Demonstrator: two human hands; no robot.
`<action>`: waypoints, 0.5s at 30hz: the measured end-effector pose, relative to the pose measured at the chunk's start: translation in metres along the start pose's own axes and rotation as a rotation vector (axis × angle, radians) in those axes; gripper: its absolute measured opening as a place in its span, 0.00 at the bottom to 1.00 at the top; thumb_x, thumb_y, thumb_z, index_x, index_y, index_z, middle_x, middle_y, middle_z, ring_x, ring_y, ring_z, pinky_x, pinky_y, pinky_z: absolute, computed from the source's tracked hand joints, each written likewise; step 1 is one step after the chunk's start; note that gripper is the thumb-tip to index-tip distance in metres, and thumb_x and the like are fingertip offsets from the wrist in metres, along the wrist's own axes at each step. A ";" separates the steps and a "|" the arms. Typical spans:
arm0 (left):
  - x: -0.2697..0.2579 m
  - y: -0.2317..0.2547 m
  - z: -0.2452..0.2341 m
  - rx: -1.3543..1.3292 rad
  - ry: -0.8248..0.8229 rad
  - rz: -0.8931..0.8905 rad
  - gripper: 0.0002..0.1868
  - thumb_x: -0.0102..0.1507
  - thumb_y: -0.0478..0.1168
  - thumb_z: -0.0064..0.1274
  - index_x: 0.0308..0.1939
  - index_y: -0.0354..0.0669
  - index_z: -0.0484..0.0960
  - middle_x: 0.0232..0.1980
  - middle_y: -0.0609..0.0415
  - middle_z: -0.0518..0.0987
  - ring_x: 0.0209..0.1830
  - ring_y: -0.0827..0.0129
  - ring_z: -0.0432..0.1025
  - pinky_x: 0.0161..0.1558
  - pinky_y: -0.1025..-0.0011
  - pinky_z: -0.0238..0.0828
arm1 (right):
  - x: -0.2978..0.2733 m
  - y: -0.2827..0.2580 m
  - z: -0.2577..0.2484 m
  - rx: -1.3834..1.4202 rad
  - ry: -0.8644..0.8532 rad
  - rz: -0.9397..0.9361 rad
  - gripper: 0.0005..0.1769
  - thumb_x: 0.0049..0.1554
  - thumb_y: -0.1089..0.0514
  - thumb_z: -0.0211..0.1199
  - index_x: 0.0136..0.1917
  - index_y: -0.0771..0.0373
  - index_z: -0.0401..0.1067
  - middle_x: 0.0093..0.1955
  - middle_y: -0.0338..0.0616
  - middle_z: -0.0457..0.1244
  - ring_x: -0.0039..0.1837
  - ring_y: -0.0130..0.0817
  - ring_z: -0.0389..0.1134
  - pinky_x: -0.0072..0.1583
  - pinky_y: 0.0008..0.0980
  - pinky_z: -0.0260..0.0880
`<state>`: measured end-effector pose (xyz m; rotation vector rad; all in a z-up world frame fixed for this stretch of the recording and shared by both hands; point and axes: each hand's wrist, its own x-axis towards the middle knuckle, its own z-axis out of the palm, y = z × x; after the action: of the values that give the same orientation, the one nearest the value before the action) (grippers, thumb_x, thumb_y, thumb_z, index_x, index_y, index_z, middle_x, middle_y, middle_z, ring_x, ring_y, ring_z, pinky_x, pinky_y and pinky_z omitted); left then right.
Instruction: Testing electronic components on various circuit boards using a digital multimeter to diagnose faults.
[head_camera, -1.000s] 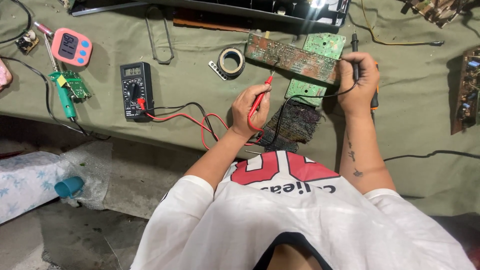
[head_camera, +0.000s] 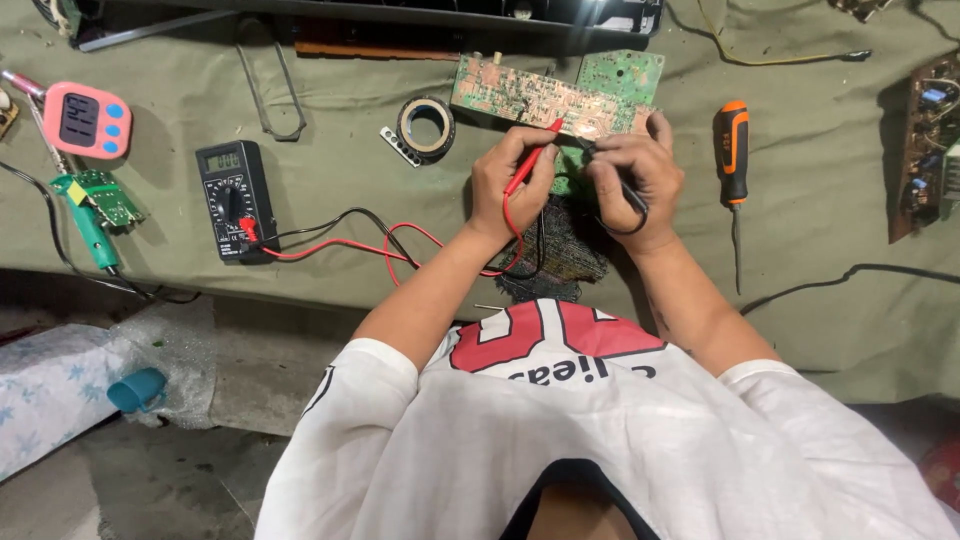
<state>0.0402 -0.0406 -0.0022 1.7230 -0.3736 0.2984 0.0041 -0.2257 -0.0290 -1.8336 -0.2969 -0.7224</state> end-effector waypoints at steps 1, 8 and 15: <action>-0.001 0.002 -0.001 0.001 -0.001 -0.004 0.06 0.64 0.36 0.57 0.44 0.48 0.86 0.34 0.48 0.84 0.37 0.50 0.81 0.37 0.61 0.79 | 0.002 -0.004 -0.001 0.001 -0.001 0.004 0.11 0.62 0.59 0.71 0.41 0.68 0.78 0.42 0.52 0.72 0.53 0.48 0.76 0.78 0.44 0.43; -0.001 -0.004 -0.003 -0.154 0.030 -0.115 0.04 0.64 0.34 0.54 0.41 0.43 0.84 0.30 0.49 0.85 0.31 0.63 0.82 0.35 0.67 0.79 | 0.009 -0.008 -0.003 0.009 -0.054 0.158 0.04 0.63 0.61 0.67 0.49 0.65 0.79 0.40 0.42 0.74 0.53 0.42 0.77 0.78 0.41 0.42; -0.003 -0.013 -0.009 -0.183 0.013 -0.173 0.04 0.64 0.34 0.55 0.41 0.43 0.84 0.29 0.49 0.85 0.28 0.70 0.80 0.32 0.71 0.77 | 0.009 -0.007 -0.004 0.006 -0.085 0.120 0.04 0.61 0.60 0.71 0.48 0.63 0.81 0.46 0.47 0.74 0.58 0.43 0.75 0.78 0.39 0.40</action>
<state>0.0424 -0.0292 -0.0135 1.5614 -0.2333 0.1450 0.0061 -0.2279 -0.0175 -1.8626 -0.2416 -0.5611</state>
